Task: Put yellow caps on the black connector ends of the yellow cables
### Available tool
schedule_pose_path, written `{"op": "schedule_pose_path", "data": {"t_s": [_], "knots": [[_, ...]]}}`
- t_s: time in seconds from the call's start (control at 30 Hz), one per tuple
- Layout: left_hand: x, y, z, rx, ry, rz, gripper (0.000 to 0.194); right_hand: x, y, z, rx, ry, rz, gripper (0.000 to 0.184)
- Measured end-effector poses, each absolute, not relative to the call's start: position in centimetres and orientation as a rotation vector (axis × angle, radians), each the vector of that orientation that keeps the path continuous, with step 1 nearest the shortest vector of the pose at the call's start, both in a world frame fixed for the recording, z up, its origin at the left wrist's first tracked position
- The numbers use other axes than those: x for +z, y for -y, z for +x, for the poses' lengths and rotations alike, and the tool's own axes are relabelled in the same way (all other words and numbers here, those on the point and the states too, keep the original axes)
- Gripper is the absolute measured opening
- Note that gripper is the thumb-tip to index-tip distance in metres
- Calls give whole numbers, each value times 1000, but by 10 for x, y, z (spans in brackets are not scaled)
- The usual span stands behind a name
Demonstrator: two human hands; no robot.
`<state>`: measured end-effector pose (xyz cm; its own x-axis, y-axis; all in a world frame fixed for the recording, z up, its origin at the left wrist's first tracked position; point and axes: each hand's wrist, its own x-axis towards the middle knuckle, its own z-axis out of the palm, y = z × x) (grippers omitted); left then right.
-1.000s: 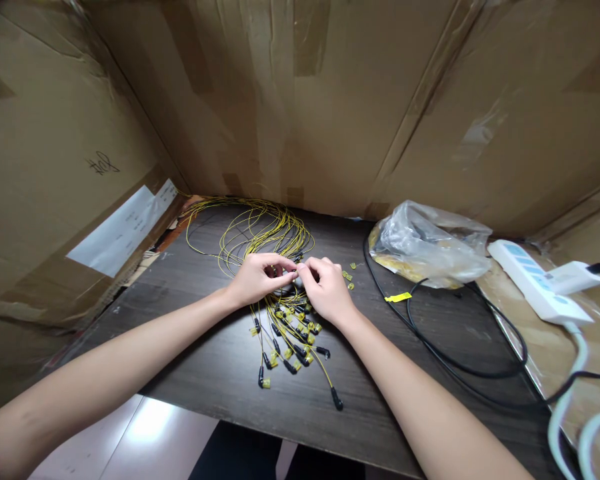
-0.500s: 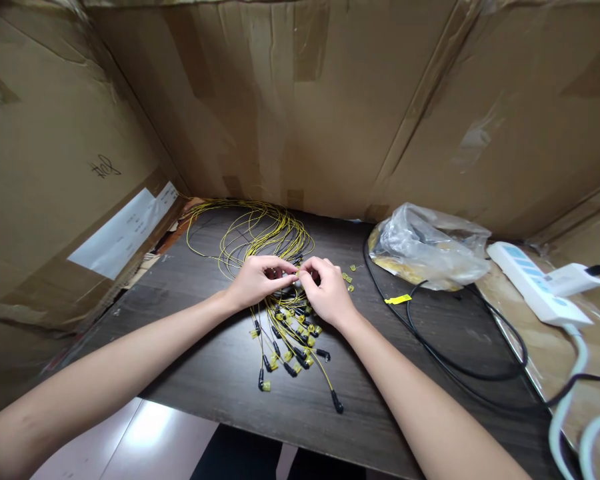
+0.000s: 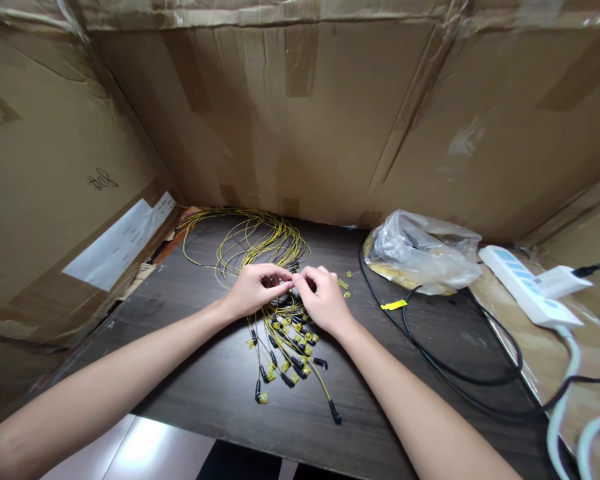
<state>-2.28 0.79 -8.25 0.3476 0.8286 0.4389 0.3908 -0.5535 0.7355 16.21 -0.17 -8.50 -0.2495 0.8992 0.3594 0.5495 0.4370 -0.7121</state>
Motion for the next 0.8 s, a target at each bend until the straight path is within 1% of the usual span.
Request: {"op": "schedule_pose_path", "data": {"t_s": [0.17, 0.4, 0.5, 0.7, 0.8], "knots": [[-82, -8, -23, 1123, -1055, 2070, 16, -84, 3, 162, 569, 1900, -1211, 17], [-81, -7, -22, 1133, -1065, 1951, 24, -84, 4, 161, 537, 1890, -1180, 10], [-81, -8, -22, 1144, -1069, 1955, 23, -85, 3, 162, 539, 1896, -1185, 12], [-84, -8, -22, 1168, -1042, 2087, 14, -85, 2, 163, 567, 1933, -1212, 30], [-82, -7, -22, 1169, -1046, 2107, 15, -84, 2, 162, 592, 1930, -1218, 32]]}}
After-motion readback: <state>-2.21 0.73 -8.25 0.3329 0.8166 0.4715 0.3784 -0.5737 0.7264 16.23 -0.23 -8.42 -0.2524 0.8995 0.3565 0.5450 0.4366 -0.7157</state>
